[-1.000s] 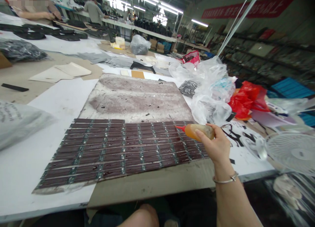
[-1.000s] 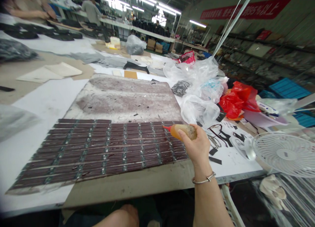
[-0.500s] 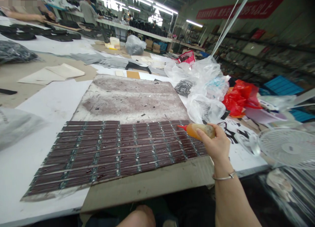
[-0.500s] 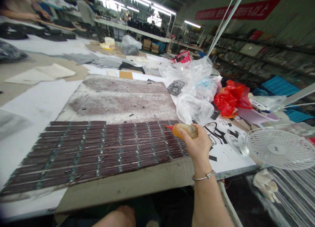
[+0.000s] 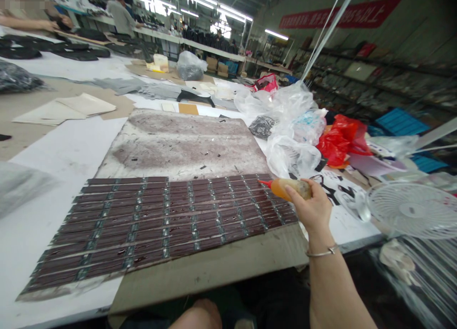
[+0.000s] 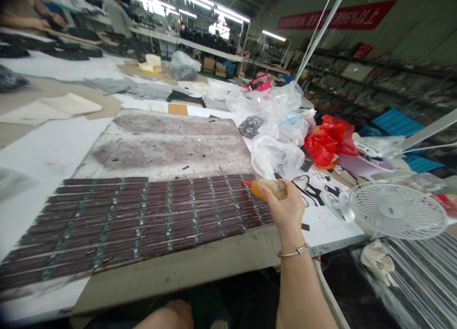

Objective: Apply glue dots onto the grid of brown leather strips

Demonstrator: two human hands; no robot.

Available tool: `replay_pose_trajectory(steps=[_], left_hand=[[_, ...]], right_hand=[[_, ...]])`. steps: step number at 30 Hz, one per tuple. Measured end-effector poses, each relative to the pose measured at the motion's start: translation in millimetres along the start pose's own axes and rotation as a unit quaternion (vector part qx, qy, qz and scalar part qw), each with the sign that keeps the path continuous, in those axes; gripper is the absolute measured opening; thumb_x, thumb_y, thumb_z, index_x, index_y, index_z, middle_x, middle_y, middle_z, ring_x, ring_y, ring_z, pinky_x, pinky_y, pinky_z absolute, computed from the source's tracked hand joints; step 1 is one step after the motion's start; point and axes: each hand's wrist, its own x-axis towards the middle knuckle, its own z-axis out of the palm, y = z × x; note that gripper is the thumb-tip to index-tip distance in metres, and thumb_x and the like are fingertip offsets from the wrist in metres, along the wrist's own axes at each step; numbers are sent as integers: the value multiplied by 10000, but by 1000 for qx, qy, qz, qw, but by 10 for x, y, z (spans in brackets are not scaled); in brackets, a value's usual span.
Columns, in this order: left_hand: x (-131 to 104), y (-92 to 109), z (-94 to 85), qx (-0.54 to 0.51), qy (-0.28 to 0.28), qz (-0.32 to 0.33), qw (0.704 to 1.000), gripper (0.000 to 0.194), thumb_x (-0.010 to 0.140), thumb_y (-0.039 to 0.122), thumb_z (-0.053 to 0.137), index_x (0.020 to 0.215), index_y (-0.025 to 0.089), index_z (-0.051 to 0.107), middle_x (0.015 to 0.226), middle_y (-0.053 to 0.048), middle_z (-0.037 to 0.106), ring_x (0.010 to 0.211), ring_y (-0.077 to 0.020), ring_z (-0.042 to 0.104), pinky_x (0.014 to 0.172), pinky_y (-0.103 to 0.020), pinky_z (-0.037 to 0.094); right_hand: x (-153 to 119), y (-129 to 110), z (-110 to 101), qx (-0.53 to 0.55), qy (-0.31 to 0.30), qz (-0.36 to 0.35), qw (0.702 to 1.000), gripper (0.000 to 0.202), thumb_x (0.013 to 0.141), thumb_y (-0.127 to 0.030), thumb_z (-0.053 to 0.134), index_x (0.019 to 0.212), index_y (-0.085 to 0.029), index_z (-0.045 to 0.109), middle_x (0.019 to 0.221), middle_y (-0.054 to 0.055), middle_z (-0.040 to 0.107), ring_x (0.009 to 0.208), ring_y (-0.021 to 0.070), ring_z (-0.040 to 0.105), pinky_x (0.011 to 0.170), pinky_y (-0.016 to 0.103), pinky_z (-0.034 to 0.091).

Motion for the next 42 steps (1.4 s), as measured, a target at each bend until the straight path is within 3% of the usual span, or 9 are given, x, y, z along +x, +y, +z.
replay_pose_trajectory(steps=[9, 13, 16, 22, 30, 37, 42], left_hand=[[-20, -19, 2, -9, -21, -19, 1000, 385, 611, 189, 650, 970, 289, 746, 879, -127, 723, 784, -333, 676, 561, -365, 505], [-117, -47, 3, -22, -26, -15, 999, 308, 734, 263, 665, 1037, 209, 689, 1007, -103, 684, 909, -251, 647, 722, -373, 532], [-257, -58, 15, -43, -8, 2, 999, 311, 834, 343, 591, 1105, 191, 606, 1138, -78, 610, 974, -190, 597, 798, -367, 520], [-458, -44, 28, -76, 50, 24, 996, 320, 862, 349, 550, 1142, 197, 570, 1187, -83, 565, 1002, -199, 573, 813, -374, 513], [-305, -52, -18, -71, 23, 22, 997, 279, 851, 317, 573, 1088, 171, 595, 1104, -76, 604, 947, -181, 595, 780, -361, 522], [-286, -99, 73, -71, 52, 56, 995, 306, 855, 342, 563, 1124, 199, 580, 1162, -80, 578, 978, -187, 582, 785, -352, 518], [-115, -100, 86, -41, 39, 54, 997, 245, 806, 289, 620, 1024, 179, 646, 980, -82, 655, 859, -187, 627, 712, -341, 527]], right_hand=[[36, 104, -11, -24, 14, 1, 1000, 586, 658, -568, 673, 1071, -155, 630, 978, 104, 656, 846, 249, 601, 780, 387, 472], [49, 139, -16, -34, 22, 2, 999, 581, 667, -564, 667, 1070, -146, 629, 982, 112, 652, 836, 249, 598, 777, 395, 475], [59, 176, -12, -37, 26, 2, 999, 582, 672, -562, 663, 1070, -139, 629, 980, 117, 652, 818, 245, 596, 767, 395, 478], [77, 239, 8, -58, 50, -18, 997, 576, 665, -550, 671, 1066, -139, 632, 970, 116, 655, 831, 249, 598, 780, 390, 479], [89, 264, -1, -81, 73, -56, 992, 573, 690, -535, 658, 1073, -109, 630, 978, 147, 654, 893, 283, 605, 827, 427, 478], [80, 287, 11, -90, 83, -75, 990, 562, 709, -530, 639, 1085, -112, 620, 982, 150, 645, 907, 282, 593, 836, 432, 469], [81, 263, 20, -93, 82, -71, 990, 566, 700, -529, 645, 1078, -108, 623, 977, 151, 643, 907, 280, 590, 837, 426, 468]])
